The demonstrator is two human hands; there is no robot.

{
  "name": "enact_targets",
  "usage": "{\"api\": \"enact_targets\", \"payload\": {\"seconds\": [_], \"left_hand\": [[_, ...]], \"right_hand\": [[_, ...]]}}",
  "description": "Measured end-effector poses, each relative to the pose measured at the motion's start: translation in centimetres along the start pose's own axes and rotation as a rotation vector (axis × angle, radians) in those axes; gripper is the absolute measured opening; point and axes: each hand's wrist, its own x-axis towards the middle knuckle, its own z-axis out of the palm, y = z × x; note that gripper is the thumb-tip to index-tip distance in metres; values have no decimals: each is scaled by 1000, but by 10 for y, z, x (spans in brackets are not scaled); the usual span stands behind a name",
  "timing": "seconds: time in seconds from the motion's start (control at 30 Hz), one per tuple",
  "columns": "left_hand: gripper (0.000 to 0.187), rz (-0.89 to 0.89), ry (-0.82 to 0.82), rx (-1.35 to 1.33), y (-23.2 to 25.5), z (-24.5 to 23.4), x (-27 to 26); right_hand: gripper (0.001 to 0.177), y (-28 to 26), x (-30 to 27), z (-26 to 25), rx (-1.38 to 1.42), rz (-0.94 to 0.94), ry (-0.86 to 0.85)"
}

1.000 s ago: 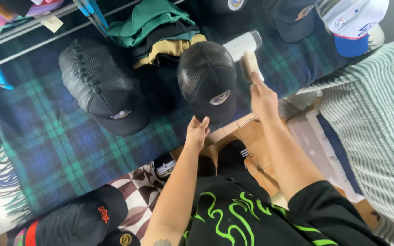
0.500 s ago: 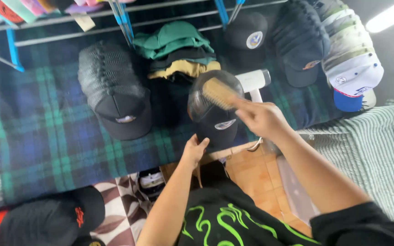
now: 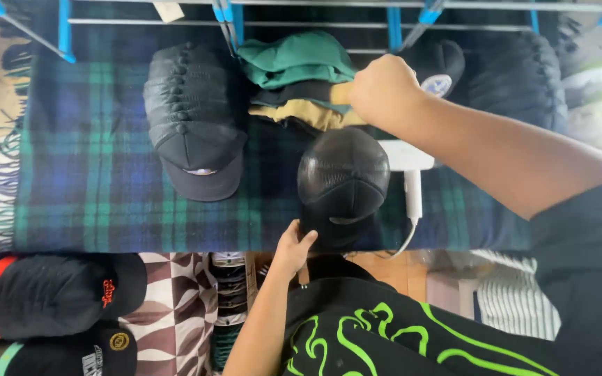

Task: Cleaning and shaping a baseball cap using a brush and a hair dryer

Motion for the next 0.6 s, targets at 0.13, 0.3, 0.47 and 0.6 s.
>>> {"api": "enact_targets", "payload": {"seconds": [0.13, 0.3, 0.47, 0.6], "left_hand": [[32, 171, 106, -95, -62, 13, 33], [28, 146, 209, -146, -38, 23, 11], [32, 139, 270, -146, -53, 28, 18], [31, 148, 291, -128, -52, 31, 20]], "right_hand": [[43, -37, -14, -52, 286, -312, 108], [33, -69, 42, -44, 214, -362, 179], [33, -54, 54, -47, 257, -473, 133], [32, -30, 91, -2, 452, -565, 16]]}}
